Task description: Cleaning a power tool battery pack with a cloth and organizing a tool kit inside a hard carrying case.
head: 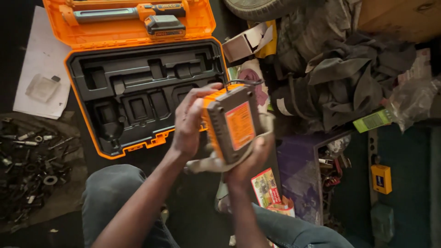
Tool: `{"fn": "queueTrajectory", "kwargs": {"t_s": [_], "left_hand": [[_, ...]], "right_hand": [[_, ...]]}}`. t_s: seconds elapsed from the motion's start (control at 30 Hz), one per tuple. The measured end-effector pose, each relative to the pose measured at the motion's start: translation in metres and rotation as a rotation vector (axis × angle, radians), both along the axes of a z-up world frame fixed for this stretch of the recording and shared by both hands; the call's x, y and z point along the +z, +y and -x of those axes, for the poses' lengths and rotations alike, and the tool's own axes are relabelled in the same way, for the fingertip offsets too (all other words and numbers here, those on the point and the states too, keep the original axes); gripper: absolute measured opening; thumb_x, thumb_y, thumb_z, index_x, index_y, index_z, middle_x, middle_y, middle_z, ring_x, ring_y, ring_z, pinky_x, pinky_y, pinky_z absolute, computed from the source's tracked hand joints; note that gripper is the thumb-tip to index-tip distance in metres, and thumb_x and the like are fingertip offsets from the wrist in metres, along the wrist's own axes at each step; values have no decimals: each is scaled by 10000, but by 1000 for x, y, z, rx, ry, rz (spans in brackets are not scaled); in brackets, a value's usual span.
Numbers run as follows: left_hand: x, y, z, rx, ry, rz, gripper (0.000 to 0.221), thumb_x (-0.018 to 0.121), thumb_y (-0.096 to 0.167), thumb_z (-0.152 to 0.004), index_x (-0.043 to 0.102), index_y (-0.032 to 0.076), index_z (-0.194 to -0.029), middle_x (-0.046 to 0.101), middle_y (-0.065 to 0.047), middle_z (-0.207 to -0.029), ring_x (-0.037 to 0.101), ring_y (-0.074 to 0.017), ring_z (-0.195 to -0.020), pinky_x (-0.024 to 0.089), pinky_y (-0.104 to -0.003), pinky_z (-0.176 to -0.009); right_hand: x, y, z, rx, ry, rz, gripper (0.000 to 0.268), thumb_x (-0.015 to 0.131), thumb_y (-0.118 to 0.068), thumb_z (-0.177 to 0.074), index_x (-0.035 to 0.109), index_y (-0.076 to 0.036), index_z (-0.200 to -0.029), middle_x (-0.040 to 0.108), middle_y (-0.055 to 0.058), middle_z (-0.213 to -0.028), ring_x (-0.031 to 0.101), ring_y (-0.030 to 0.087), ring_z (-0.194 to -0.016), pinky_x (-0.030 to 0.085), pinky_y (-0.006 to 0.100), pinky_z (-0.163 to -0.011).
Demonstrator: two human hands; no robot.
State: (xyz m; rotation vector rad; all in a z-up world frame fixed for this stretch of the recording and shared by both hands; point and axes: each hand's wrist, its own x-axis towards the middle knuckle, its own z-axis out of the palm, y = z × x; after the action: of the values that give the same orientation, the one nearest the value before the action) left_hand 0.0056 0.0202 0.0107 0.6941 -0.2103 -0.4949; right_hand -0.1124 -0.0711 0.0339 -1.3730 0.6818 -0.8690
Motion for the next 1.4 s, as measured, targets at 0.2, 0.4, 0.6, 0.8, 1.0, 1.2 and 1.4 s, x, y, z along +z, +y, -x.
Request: {"fn": "queueTrajectory", "kwargs": {"t_s": [0.2,0.4,0.6,0.8,1.0,1.2,1.4], "left_hand": [[21,15,-18,-50,-235,-541,351,686,253,-946,549,25,-1176,650,-80,-1108,623,-159,-960,546,-323,-861],[22,0,6,-7,-14,-734,410,726,263,-898,426,67,-1097,611,-82,-921,629,-149,-849,544,-317,-736],[-7,-16,37,270,145,-644,310,658,294,-1000,491,45,-1082,515,-62,-995,517,-141,-945,470,-299,-873],[-23,-20,37,321,481,-400,308,652,307,-987,505,51,-1078,513,-33,-1001,493,-121,-929,462,-296,-838],[-28,-18,32,319,629,-176,363,651,357,-983,491,56,-1107,521,-42,-981,520,-134,-885,490,-300,-782],[-33,-15,29,443,488,-296,399,632,403,-1024,459,65,-1150,498,-46,-1066,508,-103,-967,489,-254,-853],[-35,-15,14,545,541,-258,469,681,384,-988,366,90,-1173,460,-53,-1072,492,-127,-968,501,-285,-813]], "right_hand": [[3,-25,0,-37,133,134,227,476,-195,-1048,558,-23,-1170,586,55,-1115,572,136,-1017,500,330,-931],[-23,-28,8,-43,72,204,170,525,-173,-1140,540,-18,-1071,527,30,-1007,515,115,-936,467,307,-902],[18,18,-22,-13,-70,255,350,440,-243,-1121,453,2,-1371,526,115,-1370,553,211,-1271,459,377,-1155],[-29,35,-11,-46,-248,-32,539,431,-294,-1098,365,19,-1532,531,188,-1468,606,295,-1297,517,444,-1108],[-43,50,-8,22,-248,-195,537,502,-258,-1072,400,15,-1523,600,170,-1362,643,270,-1198,535,421,-1036],[-36,68,-7,90,-197,-228,416,502,-204,-1108,479,54,-1433,631,157,-1299,642,239,-1173,524,400,-1032],[-42,66,-2,5,-186,-300,348,520,-152,-1076,537,61,-1351,643,155,-1248,643,245,-1135,523,399,-1012]]}}
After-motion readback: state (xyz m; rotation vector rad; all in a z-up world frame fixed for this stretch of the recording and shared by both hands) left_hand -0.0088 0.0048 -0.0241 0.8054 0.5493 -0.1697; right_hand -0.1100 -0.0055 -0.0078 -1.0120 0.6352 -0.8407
